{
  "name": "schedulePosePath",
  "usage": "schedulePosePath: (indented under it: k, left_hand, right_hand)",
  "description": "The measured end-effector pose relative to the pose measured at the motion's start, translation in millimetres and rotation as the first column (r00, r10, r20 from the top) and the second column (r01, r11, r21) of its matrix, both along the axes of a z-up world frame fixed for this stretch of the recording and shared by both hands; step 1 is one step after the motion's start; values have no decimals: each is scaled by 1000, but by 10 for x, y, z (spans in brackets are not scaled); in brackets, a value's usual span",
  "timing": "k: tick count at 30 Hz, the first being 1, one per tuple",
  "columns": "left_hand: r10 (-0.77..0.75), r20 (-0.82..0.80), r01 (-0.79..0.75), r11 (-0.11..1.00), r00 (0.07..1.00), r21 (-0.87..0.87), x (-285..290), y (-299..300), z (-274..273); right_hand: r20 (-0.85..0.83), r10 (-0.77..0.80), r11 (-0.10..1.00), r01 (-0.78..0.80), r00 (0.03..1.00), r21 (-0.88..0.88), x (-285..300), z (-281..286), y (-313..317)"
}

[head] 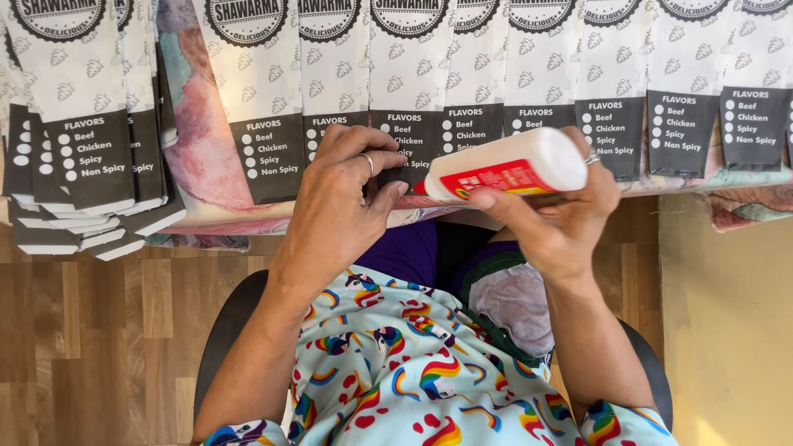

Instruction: The person is manually folding and gluing paper packaging sleeves.

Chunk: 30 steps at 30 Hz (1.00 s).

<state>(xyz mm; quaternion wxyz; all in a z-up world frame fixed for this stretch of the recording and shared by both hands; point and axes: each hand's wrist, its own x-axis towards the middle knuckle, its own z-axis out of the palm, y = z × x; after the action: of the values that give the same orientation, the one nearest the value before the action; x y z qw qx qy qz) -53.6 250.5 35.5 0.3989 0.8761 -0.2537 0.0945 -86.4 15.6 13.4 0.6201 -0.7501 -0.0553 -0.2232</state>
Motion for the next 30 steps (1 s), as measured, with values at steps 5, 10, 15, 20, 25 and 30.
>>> schedulePosePath:
  k: [5,10,15,20,25,30]
  left_hand:
    - [-43,33,42,999,999,16,-23,10,79]
    - [-48,13,48,998,999,34,-32,21,52]
    - [-80,44,78,996,996,50,-33,62,42]
    - [65,201,-73,997,977,30,-38,291,164]
    - [74,75,-82,990,994,110,-88,535,144]
    - [26,-17,-24,994,1000,106,-137,624,222]
  right_hand:
    - [-31,120,989,-122,992,-78,94,90,277]
    - [-7,77,995,-77,997,-64,34,36,132]
    - [114,47,996,-56,992,70,-36,-387,-290]
    - [302,55,978,-112,952,175,18,-652,-280]
    - [74,146,980,-155,986,128,137,115,363]
    - [-58,210,977,-208,976,41,180,137,568]
